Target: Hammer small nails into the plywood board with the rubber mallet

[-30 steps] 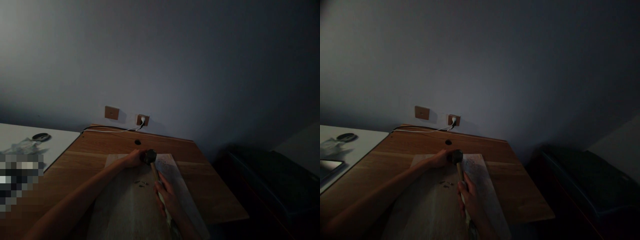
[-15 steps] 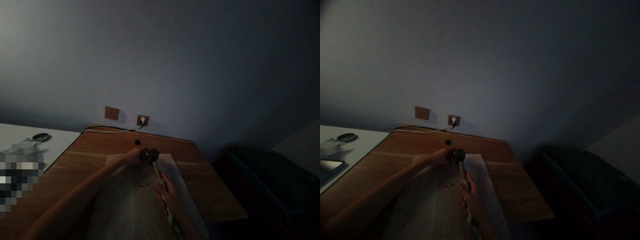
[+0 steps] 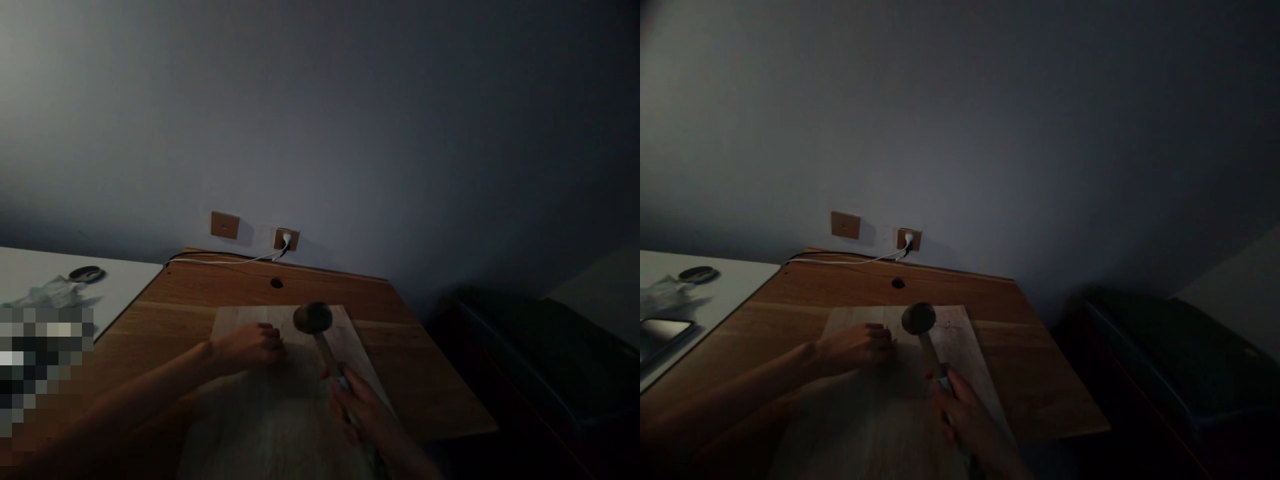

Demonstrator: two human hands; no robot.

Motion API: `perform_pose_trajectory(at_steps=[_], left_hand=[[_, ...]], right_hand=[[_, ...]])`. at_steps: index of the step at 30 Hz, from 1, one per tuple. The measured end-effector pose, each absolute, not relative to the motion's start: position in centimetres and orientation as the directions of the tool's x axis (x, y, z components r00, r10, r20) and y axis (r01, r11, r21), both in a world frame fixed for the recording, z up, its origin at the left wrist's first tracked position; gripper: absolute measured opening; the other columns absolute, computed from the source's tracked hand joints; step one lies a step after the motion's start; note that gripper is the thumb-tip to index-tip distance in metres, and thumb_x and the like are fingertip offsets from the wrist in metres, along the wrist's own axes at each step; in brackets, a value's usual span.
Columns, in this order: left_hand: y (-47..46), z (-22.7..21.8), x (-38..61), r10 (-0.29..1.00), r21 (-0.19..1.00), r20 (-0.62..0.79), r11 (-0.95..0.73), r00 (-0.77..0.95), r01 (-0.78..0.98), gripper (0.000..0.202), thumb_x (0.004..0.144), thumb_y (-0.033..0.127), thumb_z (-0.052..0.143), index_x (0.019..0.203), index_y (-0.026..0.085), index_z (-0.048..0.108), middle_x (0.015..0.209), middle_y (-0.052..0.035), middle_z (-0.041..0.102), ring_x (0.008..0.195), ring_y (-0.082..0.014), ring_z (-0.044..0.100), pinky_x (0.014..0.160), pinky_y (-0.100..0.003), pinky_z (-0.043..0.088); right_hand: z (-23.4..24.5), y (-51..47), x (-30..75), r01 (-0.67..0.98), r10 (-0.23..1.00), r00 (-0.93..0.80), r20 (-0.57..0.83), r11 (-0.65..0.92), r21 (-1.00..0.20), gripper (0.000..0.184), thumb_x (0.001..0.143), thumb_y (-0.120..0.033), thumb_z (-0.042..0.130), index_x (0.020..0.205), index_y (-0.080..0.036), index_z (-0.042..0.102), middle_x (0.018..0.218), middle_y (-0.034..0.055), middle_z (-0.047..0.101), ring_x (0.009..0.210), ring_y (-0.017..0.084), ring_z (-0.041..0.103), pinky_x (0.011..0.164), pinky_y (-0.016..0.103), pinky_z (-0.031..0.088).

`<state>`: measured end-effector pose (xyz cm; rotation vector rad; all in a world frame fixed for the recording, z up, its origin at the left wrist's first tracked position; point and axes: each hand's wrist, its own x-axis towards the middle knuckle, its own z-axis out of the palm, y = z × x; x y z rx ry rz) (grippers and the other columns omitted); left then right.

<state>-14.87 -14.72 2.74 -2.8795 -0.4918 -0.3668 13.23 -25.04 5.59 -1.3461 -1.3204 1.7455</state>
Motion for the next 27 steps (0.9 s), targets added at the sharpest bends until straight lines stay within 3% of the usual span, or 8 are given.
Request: perform_pose_trajectory(at_steps=[4,7,10,15,20,25,27], left_hand=[[-13.9,3.0,-15.5,0.383,0.072,0.299,-0.922,0.874,0.380,0.017,0.095,0.007,0.051,0.095,0.017,0.065,0.091,-0.0066,0.067,0.090,-0.0188,0.062,0.075,-0.028,0.045],[-13.5,3.3,-15.9,0.423,0.205,0.293,-0.904,0.857,0.376,0.024,0.093,0.001,0.049,0.096,0.018,0.065,0.096,-0.0059,0.068,0.099,-0.0182,0.061,0.081,-0.026,0.044],[-13.2,3.2,-16.0,0.441,0.160,0.288,-0.898,0.850,0.411,0.027,0.091,-0.001,0.048,0.102,0.017,0.066,0.095,-0.0069,0.067,0.097,-0.0189,0.061,0.080,-0.026,0.045],[-12.1,2.5,-15.8,0.483,0.128,0.320,-0.874,0.815,0.468,0.035,0.093,0.002,0.049,0.120,0.019,0.063,0.101,-0.0073,0.065,0.093,-0.0179,0.062,0.079,-0.027,0.045],[-11.4,2.8,-16.1,0.498,0.101,0.320,-0.864,0.806,0.494,0.011,0.092,0.012,0.060,0.094,0.019,0.069,0.095,-0.0062,0.065,0.088,-0.0178,0.062,0.075,-0.027,0.044],[-12.1,3.4,-15.8,0.490,-0.062,0.269,-0.850,0.829,0.523,0.013,0.090,0.006,0.059,0.087,0.016,0.067,0.084,-0.0068,0.063,0.081,-0.0193,0.061,0.070,-0.029,0.044],[-12.1,3.4,-15.4,0.505,-0.034,0.260,-0.847,0.823,0.530,0.012,0.088,0.007,0.060,0.084,0.016,0.067,0.086,-0.0071,0.063,0.081,-0.0195,0.061,0.071,-0.029,0.044]], right_hand=[[4.8,-24.6,13.2,0.236,0.837,-0.241,-0.491,-0.440,-0.866,0.088,0.063,-0.084,0.066,0.118,-0.020,0.044,0.064,-0.0097,0.046,0.036,0.002,0.025,0.031,0.016,0.019],[4.2,-24.3,13.6,0.222,0.885,-0.196,-0.422,-0.379,-0.898,0.079,0.068,-0.084,0.062,0.112,-0.021,0.044,0.059,-0.0103,0.046,0.034,0.003,0.027,0.030,0.017,0.021],[4.4,-24.1,14.2,0.324,0.913,-0.187,-0.363,-0.292,-0.900,0.056,0.081,-0.074,0.057,0.096,-0.021,0.046,0.052,-0.0101,0.043,0.034,0.005,0.030,0.030,0.016,0.024],[4.6,-23.8,14.6,0.390,0.885,-0.208,-0.416,-0.315,-0.865,0.050,0.085,-0.070,0.054,0.090,-0.022,0.044,0.049,-0.0109,0.039,0.034,0.005,0.028,0.029,0.015,0.025],[3.7,-23.6,15.0,0.434,0.875,-0.264,-0.406,-0.268,-0.860,0.046,0.089,-0.065,0.052,0.101,-0.021,0.048,0.049,-0.0113,0.038,0.034,0.006,0.026,0.029,0.016,0.023],[2.9,-23.6,15.2,0.531,0.877,-0.183,-0.444,-0.291,-0.796,0.047,0.091,-0.059,0.051,0.115,-0.018,0.049,0.054,-0.0092,0.043,0.038,0.006,0.033,0.032,0.015,0.025],[3.0,-23.5,15.3,0.557,0.870,-0.196,-0.453,-0.281,-0.781,0.044,0.092,-0.059,0.050,0.112,-0.019,0.051,0.060,-0.0073,0.047,0.041,0.006,0.039,0.032,0.015,0.029]])
